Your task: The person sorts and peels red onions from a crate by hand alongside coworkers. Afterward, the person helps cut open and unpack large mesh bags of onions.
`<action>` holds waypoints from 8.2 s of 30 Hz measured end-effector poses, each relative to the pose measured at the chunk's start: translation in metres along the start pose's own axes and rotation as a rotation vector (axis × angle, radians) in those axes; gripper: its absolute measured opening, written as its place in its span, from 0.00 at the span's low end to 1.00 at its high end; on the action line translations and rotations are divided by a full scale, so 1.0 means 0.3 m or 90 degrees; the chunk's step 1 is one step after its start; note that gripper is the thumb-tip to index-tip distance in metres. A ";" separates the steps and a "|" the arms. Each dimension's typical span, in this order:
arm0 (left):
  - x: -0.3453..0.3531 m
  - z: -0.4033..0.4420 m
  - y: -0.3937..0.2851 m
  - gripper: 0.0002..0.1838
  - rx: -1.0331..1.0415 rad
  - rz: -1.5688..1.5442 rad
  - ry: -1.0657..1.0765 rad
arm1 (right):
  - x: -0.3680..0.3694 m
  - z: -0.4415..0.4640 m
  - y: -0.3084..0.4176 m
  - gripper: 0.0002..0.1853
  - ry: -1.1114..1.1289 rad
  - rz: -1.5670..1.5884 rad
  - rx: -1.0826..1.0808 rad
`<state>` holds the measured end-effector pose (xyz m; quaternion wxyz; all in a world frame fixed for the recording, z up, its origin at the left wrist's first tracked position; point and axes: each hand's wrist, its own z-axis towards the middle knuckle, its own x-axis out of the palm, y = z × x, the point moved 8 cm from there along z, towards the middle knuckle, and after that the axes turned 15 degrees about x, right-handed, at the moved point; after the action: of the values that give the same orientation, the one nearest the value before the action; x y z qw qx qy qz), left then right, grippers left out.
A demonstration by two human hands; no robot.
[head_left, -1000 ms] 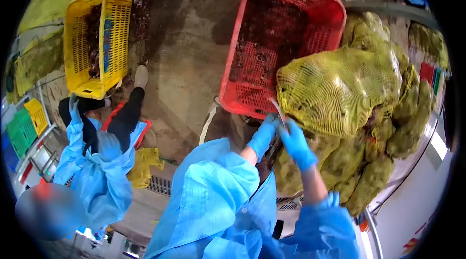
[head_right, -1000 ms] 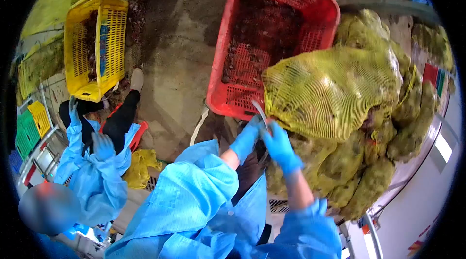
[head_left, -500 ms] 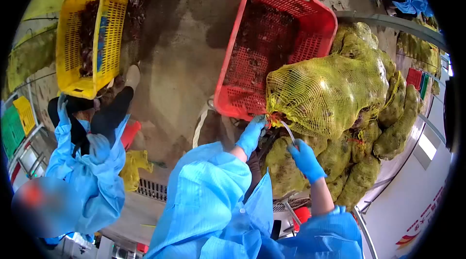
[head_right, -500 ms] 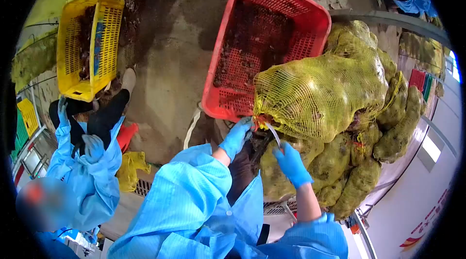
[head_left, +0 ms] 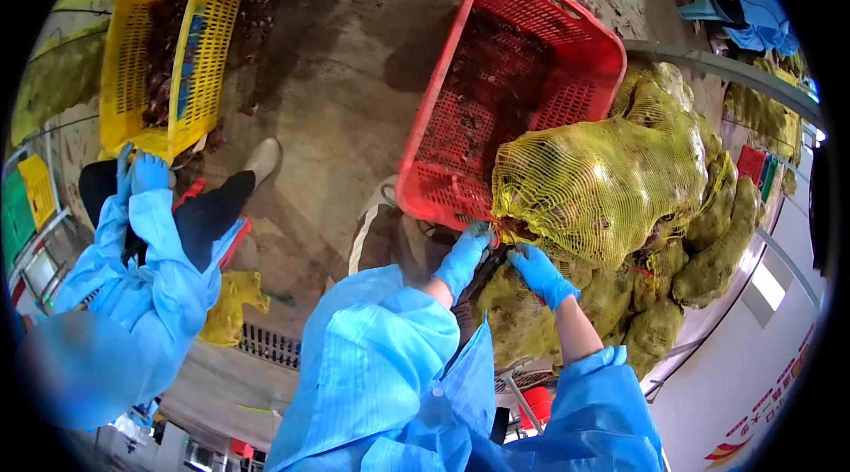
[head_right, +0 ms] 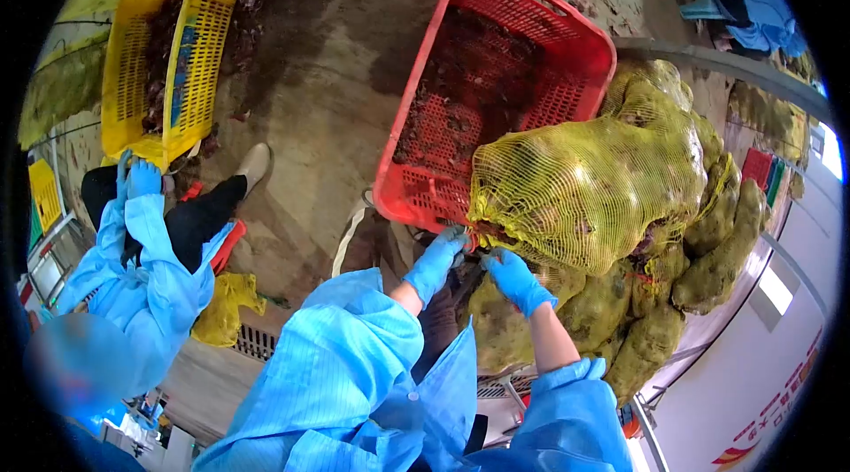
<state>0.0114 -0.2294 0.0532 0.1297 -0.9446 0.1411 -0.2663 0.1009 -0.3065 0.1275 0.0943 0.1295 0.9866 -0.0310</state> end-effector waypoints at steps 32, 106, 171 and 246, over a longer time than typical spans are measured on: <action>-0.167 0.107 0.022 0.07 0.057 0.370 -0.030 | -0.063 0.094 -0.076 0.14 -0.211 -0.286 -0.001; 1.674 0.065 0.053 0.16 0.678 1.010 0.646 | -0.245 0.355 -1.474 0.11 -0.591 0.964 0.338; 1.161 -0.268 0.228 0.51 -0.387 -0.035 0.301 | -0.970 -0.306 -0.281 0.14 -0.259 0.443 -0.494; 1.060 -1.624 -1.122 0.06 1.050 0.723 -0.047 | -0.445 -1.334 0.541 0.28 0.457 0.711 -0.742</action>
<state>0.0751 -0.1070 0.7111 0.8563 -0.3600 0.3385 -0.1500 0.1986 -0.1490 0.5399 -0.1688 0.5261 0.6080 0.5701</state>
